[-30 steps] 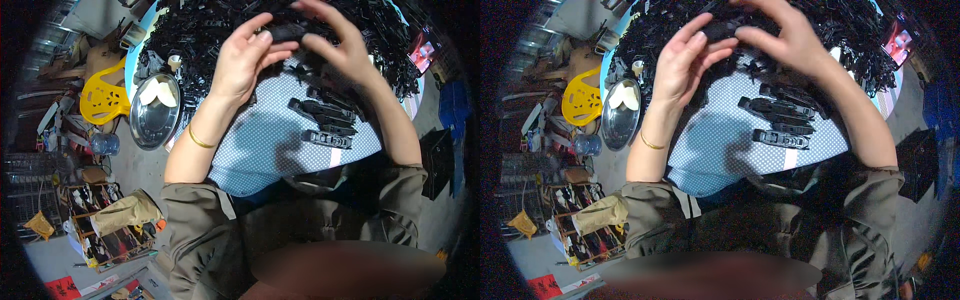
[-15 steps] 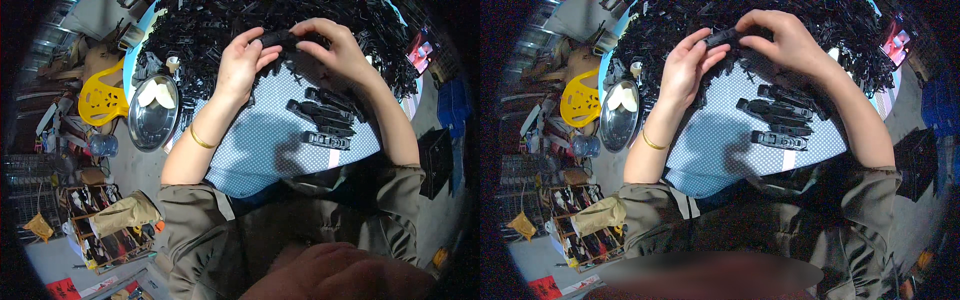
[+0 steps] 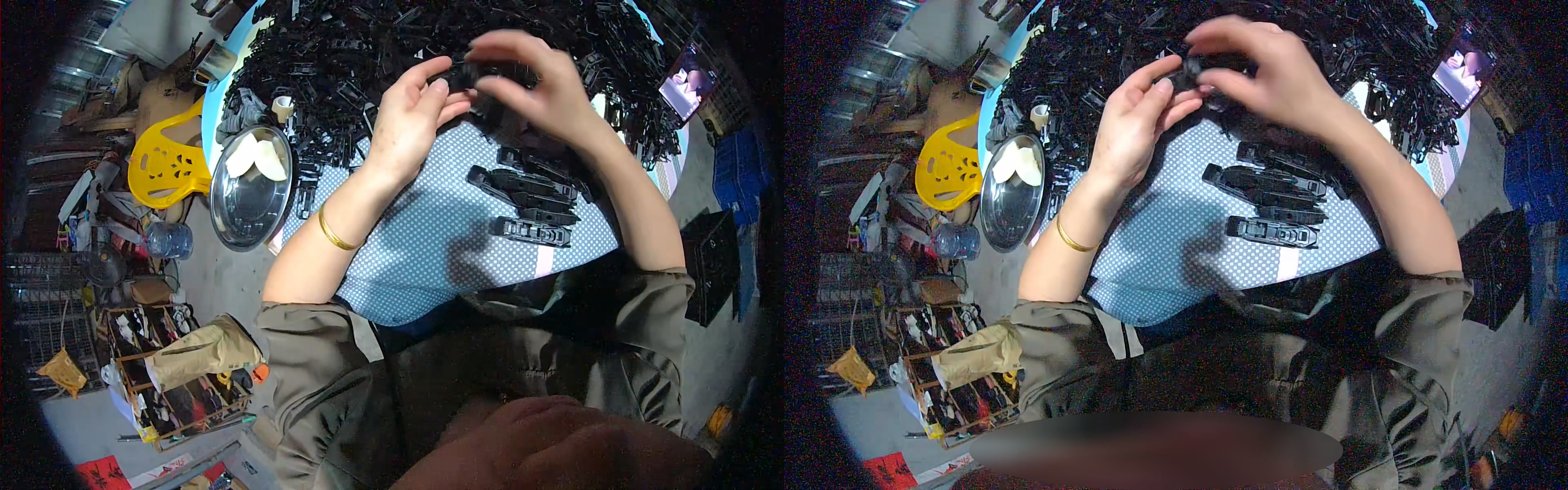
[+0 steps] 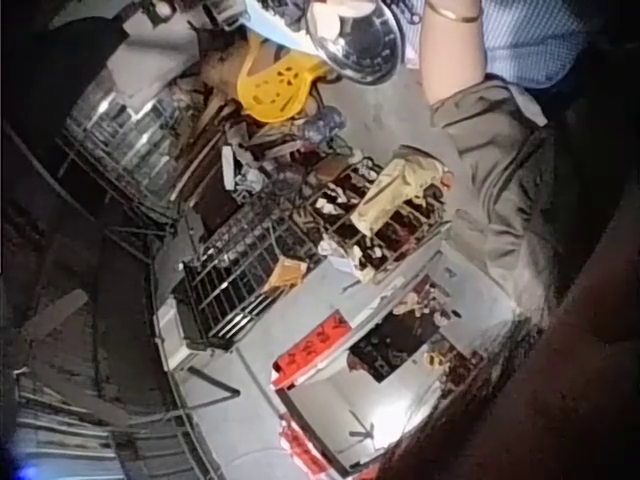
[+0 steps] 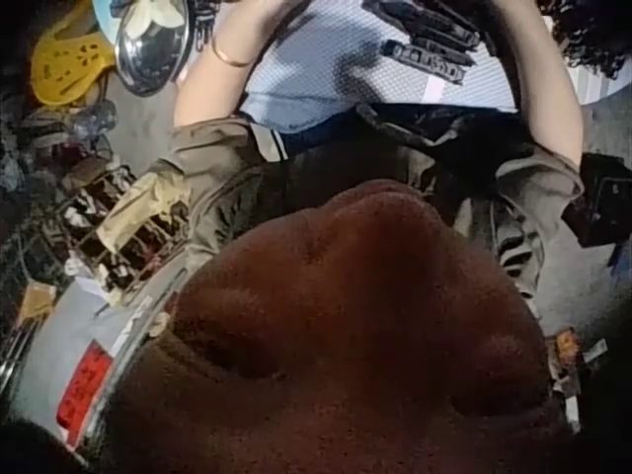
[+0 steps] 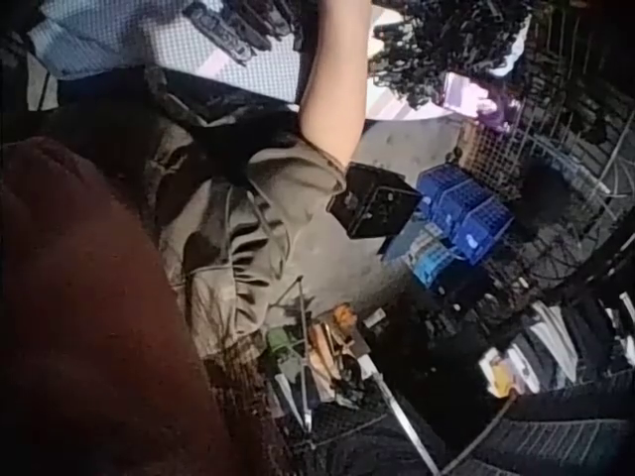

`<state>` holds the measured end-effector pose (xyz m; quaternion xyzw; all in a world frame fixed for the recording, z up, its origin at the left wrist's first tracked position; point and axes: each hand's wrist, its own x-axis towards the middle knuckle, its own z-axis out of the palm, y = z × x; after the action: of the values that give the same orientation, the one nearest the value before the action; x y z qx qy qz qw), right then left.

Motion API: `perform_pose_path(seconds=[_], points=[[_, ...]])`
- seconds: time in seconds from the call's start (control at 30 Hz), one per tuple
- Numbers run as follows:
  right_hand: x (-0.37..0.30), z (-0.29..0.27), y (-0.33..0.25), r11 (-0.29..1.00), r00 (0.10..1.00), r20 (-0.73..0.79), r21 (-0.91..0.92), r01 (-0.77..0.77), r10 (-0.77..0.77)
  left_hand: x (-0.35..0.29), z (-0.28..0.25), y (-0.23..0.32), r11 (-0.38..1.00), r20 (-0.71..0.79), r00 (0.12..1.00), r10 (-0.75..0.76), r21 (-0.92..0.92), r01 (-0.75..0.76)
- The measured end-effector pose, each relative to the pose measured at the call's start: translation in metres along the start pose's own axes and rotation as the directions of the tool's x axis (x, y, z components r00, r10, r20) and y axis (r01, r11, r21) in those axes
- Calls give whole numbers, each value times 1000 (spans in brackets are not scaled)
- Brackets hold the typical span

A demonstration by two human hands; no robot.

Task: The recorder is manually assembling small black plastic buckles and components at a workstation.

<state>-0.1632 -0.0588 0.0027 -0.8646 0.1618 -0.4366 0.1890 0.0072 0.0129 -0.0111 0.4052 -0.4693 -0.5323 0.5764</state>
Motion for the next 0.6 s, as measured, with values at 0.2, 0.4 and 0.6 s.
perform_pose_path(seconds=[0.2,0.4,0.6], points=[[-2,3,-9,903,972,101,-359,236,-214,-1,0,-4,996,40,999,28,84,-31],[-2,9,-21,839,952,81,-454,300,-296,-3,2,-4,978,49,998,51,198,-60],[-3,10,-13,908,962,88,-318,274,-259,-4,7,4,997,31,999,-14,-75,16]])
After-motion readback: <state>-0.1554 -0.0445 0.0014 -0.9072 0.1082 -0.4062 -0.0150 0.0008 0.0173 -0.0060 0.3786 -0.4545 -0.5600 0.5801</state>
